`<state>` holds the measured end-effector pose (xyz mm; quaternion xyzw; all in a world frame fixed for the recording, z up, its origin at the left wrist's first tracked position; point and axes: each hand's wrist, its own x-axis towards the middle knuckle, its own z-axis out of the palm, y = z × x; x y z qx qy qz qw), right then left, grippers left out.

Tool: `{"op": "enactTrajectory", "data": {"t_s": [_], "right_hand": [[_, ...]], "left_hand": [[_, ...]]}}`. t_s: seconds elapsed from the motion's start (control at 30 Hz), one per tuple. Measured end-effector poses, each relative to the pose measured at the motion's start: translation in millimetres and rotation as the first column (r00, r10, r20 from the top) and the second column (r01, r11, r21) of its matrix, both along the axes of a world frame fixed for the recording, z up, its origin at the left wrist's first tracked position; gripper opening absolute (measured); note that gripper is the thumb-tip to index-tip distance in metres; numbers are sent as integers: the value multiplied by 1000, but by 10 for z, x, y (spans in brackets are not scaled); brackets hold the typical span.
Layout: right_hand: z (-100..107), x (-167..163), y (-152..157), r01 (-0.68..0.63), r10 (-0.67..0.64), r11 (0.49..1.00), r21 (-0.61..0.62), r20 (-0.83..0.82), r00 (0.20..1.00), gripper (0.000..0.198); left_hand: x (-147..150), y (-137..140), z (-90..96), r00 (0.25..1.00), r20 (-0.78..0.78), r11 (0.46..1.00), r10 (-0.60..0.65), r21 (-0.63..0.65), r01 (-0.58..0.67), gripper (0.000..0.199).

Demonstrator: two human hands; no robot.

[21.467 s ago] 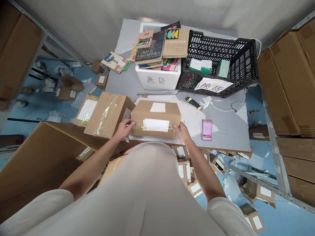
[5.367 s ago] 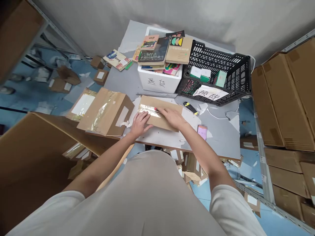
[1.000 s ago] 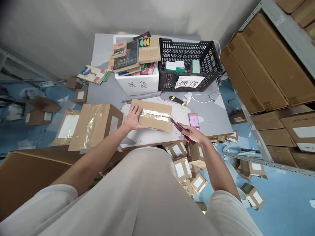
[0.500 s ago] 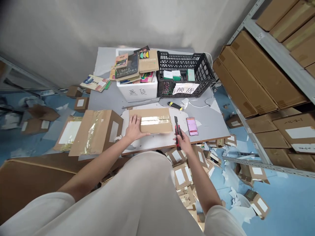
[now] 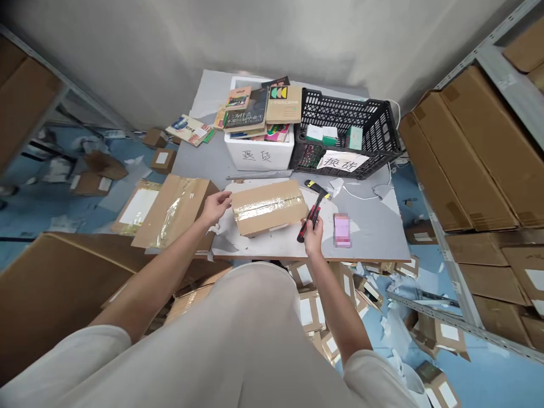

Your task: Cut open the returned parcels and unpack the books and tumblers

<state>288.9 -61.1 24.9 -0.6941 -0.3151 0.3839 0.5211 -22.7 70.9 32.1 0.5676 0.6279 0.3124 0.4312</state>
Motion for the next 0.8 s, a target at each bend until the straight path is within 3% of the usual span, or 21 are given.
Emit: {"op": "enactTrajectory", "data": {"t_s": [0.1,0.2,0.3,0.4,0.53,0.67,0.8], "right_hand": [[90,80,392,-180,180,983,30,2,984,50],[120,40,661,-313,317,948,62,-79,945,43],[79,-56,694,-375,384,923,91,-124,915,39],[51,-104,504,-364,376,925,104,-140,916,43],[69,-86,-1,-300,296,954,7,-185,937,56],[55,-99,-547,-218,176,966,-137,-263,949,51],[46,-223,-756,-159,48,976,-148,-569,821,56]], "left_hand": [[-82,-378,11,1000,-25,999,16,-31,-17,47],[-4,-808,7,997,54,989,-51,-137,58,46],[163,-1116,-11,993,95,976,-66,-199,84,46],[230,-1189,3,994,48,974,-98,-203,106,47],[165,-893,107,981,-73,966,-177,-202,160,62],[246,-176,203,968,-196,987,-159,-57,151,73],[502,592,155,929,-325,961,-177,146,234,65]]}}
